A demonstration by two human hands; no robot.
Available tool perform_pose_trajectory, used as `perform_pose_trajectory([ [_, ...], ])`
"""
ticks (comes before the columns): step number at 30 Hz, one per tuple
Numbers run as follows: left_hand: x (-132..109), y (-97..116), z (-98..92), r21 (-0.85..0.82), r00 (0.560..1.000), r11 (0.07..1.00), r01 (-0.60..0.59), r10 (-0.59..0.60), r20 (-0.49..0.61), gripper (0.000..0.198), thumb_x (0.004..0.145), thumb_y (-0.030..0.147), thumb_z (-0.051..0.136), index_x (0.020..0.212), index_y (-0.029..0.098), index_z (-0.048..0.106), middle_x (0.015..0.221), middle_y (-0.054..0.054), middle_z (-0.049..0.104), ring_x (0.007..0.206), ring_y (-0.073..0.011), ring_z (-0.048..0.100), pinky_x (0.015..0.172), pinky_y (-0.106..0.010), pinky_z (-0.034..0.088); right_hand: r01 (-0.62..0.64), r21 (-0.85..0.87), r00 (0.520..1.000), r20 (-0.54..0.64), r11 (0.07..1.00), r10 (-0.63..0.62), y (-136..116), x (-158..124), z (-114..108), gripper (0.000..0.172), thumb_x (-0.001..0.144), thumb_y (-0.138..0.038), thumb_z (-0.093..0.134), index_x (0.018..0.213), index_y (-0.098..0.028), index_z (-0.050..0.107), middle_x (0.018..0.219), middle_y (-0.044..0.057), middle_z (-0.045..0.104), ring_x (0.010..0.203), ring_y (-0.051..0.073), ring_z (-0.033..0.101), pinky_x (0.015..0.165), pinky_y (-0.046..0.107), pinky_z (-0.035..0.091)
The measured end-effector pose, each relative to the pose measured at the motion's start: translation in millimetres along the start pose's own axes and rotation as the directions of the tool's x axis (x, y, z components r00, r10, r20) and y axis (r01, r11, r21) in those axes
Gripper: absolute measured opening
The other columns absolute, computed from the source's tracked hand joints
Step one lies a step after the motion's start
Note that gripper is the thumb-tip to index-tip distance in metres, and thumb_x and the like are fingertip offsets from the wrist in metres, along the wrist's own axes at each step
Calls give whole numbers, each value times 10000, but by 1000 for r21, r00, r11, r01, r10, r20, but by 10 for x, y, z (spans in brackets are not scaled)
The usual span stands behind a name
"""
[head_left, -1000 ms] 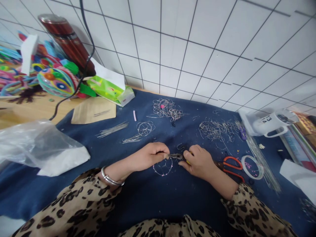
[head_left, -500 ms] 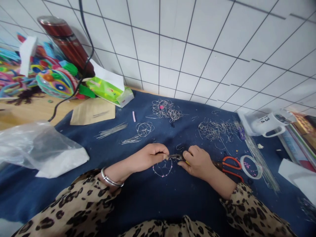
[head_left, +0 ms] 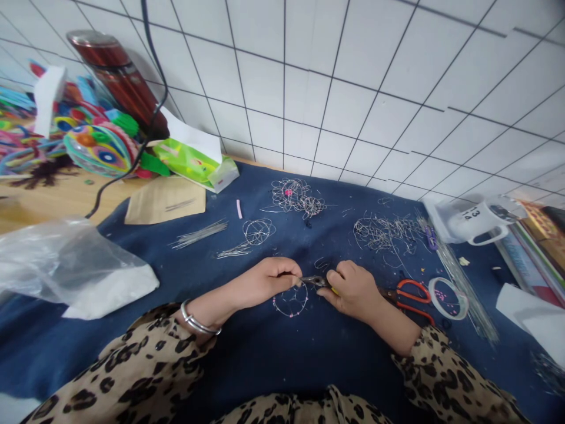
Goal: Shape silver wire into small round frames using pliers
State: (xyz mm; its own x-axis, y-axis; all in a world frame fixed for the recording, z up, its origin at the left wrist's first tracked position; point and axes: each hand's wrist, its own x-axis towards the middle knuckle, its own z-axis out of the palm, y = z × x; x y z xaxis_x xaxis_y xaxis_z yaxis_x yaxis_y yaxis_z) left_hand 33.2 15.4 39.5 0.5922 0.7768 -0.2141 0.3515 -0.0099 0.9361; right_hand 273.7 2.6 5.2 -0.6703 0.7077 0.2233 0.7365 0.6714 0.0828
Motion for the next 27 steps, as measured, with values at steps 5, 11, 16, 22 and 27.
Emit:
perform_pose_trajectory([
  [5,0,6,-35,-9,997,998,-67,66,-32,166,846,222,450,803,141,588,724,15,506,637,-93,453,594,-201,363,-35,68,999,-6,997,36,4,17,-29,427,831,-563,406,842,-168,569,761,57,478,738,175,419,644,284,315],
  [11,5,-20,-81,167,968,968,-186,210,-138,154,852,179,447,840,152,598,794,-6,555,728,-110,515,681,-226,392,-81,145,995,-41,986,88,82,17,-56,394,835,-509,438,909,-146,573,807,72,496,784,191,439,699,312,353],
  [16,20,-43,-61,262,958,945,-196,241,-153,149,844,158,449,841,158,599,784,-11,561,711,-111,522,671,-236,402,-69,142,997,-23,987,73,98,10,-61,368,829,-490,458,917,-151,573,821,75,497,793,195,441,712,323,356],
  [22,21,-47,-38,313,955,929,-197,254,-152,153,839,149,451,836,161,604,777,-15,569,701,-113,525,664,-240,407,-41,99,998,-38,994,45,91,13,-63,358,830,-479,459,927,-152,571,833,82,495,788,195,432,715,330,350],
  [27,19,-34,-29,329,956,923,-197,255,-143,160,836,150,451,833,163,611,773,-18,582,693,-115,529,665,-239,405,-28,81,999,-26,996,30,75,11,-66,357,833,-476,459,934,-153,572,835,78,493,783,191,430,718,330,348],
])
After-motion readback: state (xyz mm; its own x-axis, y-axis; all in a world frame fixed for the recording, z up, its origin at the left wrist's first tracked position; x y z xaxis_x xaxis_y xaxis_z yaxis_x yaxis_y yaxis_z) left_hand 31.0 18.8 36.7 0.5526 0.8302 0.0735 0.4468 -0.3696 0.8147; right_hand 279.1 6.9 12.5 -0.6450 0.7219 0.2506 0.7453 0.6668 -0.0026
